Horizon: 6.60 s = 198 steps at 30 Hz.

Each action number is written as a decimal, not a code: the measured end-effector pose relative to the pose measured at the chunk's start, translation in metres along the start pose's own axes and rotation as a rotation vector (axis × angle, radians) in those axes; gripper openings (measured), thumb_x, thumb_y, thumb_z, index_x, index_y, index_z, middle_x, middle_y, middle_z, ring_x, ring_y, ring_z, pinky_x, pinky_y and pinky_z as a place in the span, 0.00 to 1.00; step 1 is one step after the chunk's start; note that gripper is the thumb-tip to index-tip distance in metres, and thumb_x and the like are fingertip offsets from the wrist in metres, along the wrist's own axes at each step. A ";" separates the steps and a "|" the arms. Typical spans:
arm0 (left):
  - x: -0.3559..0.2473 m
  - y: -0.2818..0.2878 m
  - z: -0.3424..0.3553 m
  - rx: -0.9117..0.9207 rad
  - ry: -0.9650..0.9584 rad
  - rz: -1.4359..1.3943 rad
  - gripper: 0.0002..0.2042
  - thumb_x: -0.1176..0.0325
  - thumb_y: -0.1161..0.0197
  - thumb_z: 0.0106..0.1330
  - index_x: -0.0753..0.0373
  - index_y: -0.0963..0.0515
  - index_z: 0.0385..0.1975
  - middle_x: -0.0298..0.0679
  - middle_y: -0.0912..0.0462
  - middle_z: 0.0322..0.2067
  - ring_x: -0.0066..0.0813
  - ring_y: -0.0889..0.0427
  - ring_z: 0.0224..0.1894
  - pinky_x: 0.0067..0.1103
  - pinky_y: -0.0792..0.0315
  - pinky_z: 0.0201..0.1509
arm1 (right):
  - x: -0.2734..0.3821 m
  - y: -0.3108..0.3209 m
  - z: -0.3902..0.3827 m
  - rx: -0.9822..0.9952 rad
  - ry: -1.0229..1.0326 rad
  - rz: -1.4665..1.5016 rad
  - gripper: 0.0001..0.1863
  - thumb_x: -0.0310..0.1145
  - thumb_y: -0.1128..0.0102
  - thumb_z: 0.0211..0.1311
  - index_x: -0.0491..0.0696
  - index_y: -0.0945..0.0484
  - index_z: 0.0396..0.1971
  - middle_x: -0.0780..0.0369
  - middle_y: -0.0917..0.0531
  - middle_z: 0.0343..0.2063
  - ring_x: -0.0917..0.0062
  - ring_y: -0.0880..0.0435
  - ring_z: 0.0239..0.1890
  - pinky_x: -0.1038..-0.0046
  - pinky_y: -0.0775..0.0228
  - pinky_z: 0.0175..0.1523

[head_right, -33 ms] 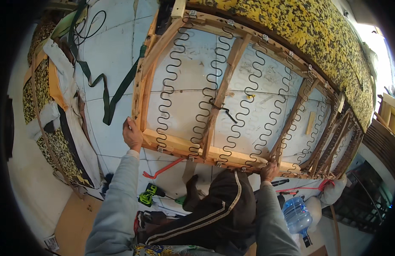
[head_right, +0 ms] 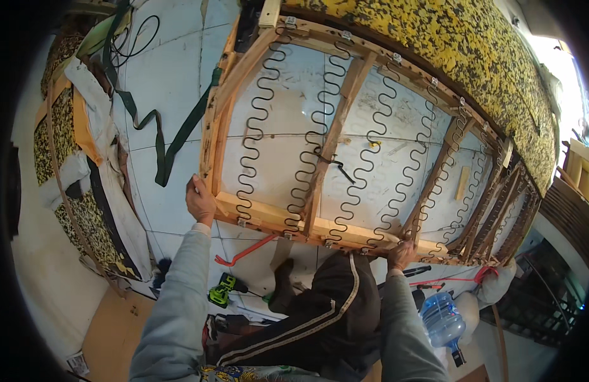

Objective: Attaching fabric support straps to a wooden furniture frame over metal springs using a staple gun and pliers.

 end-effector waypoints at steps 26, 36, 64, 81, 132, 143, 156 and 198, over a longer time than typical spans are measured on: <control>-0.018 0.070 0.099 0.709 -0.278 0.398 0.40 0.41 0.49 0.69 0.66 0.47 0.70 0.64 0.35 0.63 0.59 0.35 0.65 0.38 0.38 0.69 | 0.311 -0.023 -0.188 0.516 -0.280 0.520 0.60 0.60 0.40 0.61 0.25 0.65 0.67 0.25 0.36 0.56 0.45 0.31 0.62 0.65 0.36 0.64; -0.139 -0.009 0.250 0.646 -0.368 0.106 0.34 0.45 0.47 0.69 0.70 0.36 0.62 0.64 0.31 0.58 0.59 0.30 0.61 0.37 0.34 0.65 | 0.328 -0.056 -0.166 0.621 -0.460 0.453 0.50 0.52 0.39 0.62 0.24 0.57 0.60 0.42 0.21 0.37 0.56 0.21 0.42 0.67 0.28 0.47; -0.372 -0.168 0.313 0.284 -0.552 -0.256 0.43 0.38 0.53 0.69 0.78 0.45 0.64 0.65 0.38 0.62 0.60 0.35 0.64 0.37 0.37 0.65 | 0.331 0.017 -0.085 0.574 -0.500 0.194 0.23 0.41 0.42 0.64 0.38 0.26 0.50 0.45 0.17 0.30 0.56 0.14 0.39 0.58 0.24 0.45; -0.363 -0.178 0.319 0.324 -0.528 -0.320 0.38 0.36 0.67 0.72 0.67 0.45 0.66 0.58 0.31 0.58 0.54 0.28 0.58 0.37 0.34 0.58 | 0.423 -0.025 0.288 -0.011 -0.264 0.617 0.25 0.48 0.43 0.60 0.38 0.20 0.40 0.45 0.15 0.32 0.51 0.16 0.41 0.57 0.26 0.48; -0.551 -0.237 0.143 0.530 -2.156 -0.284 0.20 0.58 0.37 0.62 0.52 0.26 0.54 0.34 0.22 0.52 0.36 0.25 0.53 0.33 0.37 0.58 | 0.425 -0.029 0.306 0.053 -0.597 0.685 0.17 0.32 0.43 0.52 0.44 0.22 0.42 0.49 0.17 0.43 0.53 0.19 0.50 0.48 0.33 0.56; -0.537 -0.254 0.127 0.290 -2.234 -0.131 0.25 0.48 0.40 0.61 0.48 0.28 0.58 0.29 0.31 0.62 0.34 0.34 0.60 0.35 0.42 0.64 | 0.431 -0.025 0.293 0.052 -0.761 0.887 0.18 0.32 0.41 0.54 0.46 0.21 0.47 0.54 0.17 0.48 0.61 0.23 0.56 0.59 0.39 0.62; -0.546 -0.250 0.123 0.301 -2.210 -0.039 0.23 0.50 0.44 0.64 0.50 0.29 0.58 0.30 0.32 0.63 0.36 0.35 0.60 0.35 0.45 0.63 | 0.424 -0.018 0.296 0.051 -0.622 0.899 0.21 0.34 0.47 0.55 0.43 0.23 0.49 0.50 0.20 0.50 0.55 0.24 0.57 0.48 0.40 0.59; -0.539 -0.248 0.013 0.913 -2.013 0.280 0.21 0.56 0.45 0.70 0.65 0.26 0.55 0.55 0.19 0.47 0.54 0.21 0.51 0.36 0.27 0.55 | 0.133 -0.059 -0.073 -0.772 -1.510 0.645 0.21 0.51 0.63 0.73 0.46 0.34 0.44 0.36 0.20 0.38 0.37 0.23 0.43 0.43 0.31 0.47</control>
Point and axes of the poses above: each hand's wrist, its own z-axis towards the middle knuckle, its own y-axis out of the back of the hand, x = y × z, the point moved 3 cm from there along z, towards the middle knuckle
